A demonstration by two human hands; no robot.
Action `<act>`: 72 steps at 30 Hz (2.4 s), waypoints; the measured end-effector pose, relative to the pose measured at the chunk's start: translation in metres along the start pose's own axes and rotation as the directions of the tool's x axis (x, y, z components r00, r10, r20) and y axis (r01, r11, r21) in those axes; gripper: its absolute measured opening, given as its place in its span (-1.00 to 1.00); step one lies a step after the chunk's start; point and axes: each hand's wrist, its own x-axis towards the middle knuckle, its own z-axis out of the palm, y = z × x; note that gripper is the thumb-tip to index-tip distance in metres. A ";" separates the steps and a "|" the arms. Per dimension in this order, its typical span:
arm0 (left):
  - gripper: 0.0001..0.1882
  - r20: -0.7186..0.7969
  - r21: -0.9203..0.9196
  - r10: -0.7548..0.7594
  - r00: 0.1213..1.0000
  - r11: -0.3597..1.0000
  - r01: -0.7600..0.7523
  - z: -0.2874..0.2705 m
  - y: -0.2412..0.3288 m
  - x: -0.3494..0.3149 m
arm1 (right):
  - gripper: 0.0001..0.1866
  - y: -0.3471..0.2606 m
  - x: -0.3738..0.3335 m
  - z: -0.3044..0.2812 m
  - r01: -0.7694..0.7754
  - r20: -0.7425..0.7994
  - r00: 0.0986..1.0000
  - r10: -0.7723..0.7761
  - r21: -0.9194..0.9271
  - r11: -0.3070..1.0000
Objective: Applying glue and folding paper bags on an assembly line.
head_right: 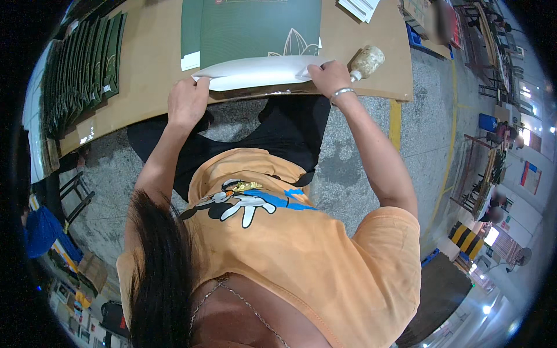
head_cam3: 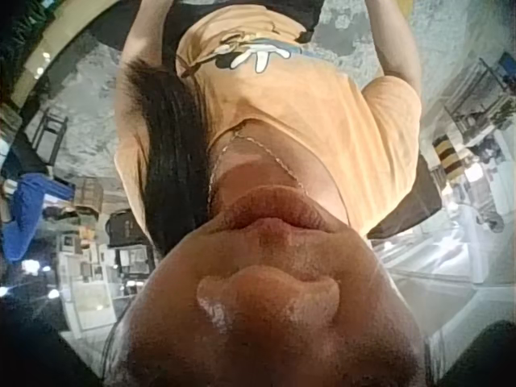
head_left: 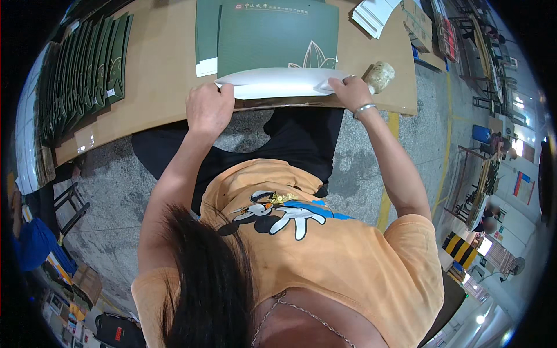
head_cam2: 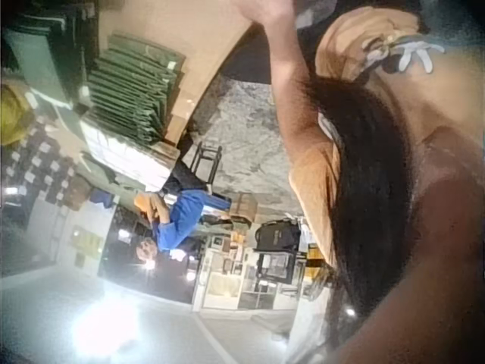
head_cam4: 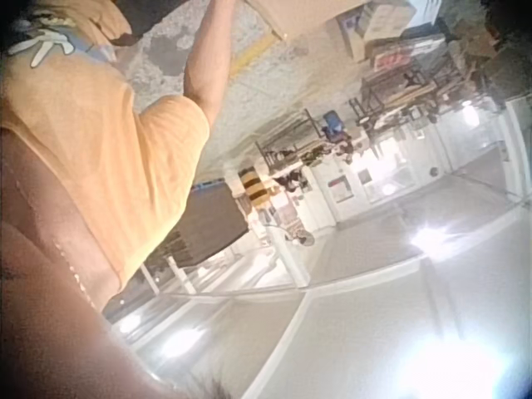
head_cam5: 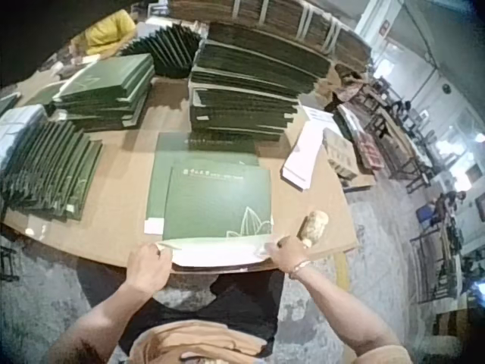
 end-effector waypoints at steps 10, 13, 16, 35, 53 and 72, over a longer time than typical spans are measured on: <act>-0.61 -0.069 0.159 0.017 0.997 0.987 -0.006 0.007 0.006 0.016 | -0.55 0.001 -0.007 0.019 -0.044 -0.151 0.988 0.035 -0.056 0.997; -0.68 -0.128 0.160 0.045 0.991 0.987 -0.024 0.008 0.003 0.010 | -0.56 0.004 -0.024 0.029 -0.130 -0.204 0.965 0.167 0.183 0.974; -0.70 -0.030 0.150 -0.003 1.000 0.989 0.007 -0.002 0.009 0.019 | -0.52 0.013 -0.016 0.034 -0.114 -0.165 0.966 0.197 0.410 0.905; -0.61 0.081 0.206 -0.103 0.991 0.975 0.085 0.001 0.015 0.042 | -0.53 0.006 0.006 0.038 -0.257 -0.126 0.956 0.264 0.071 0.964; -0.63 0.129 0.224 -0.223 0.966 0.956 0.191 0.003 0.018 0.054 | -0.61 0.000 0.004 0.042 -0.258 -0.190 0.950 0.247 -0.034 0.966; -0.65 0.342 0.456 -0.186 0.921 0.890 0.010 0.010 0.009 0.073 | -0.63 0.005 0.013 0.044 -0.387 0.053 0.920 0.389 0.281 0.878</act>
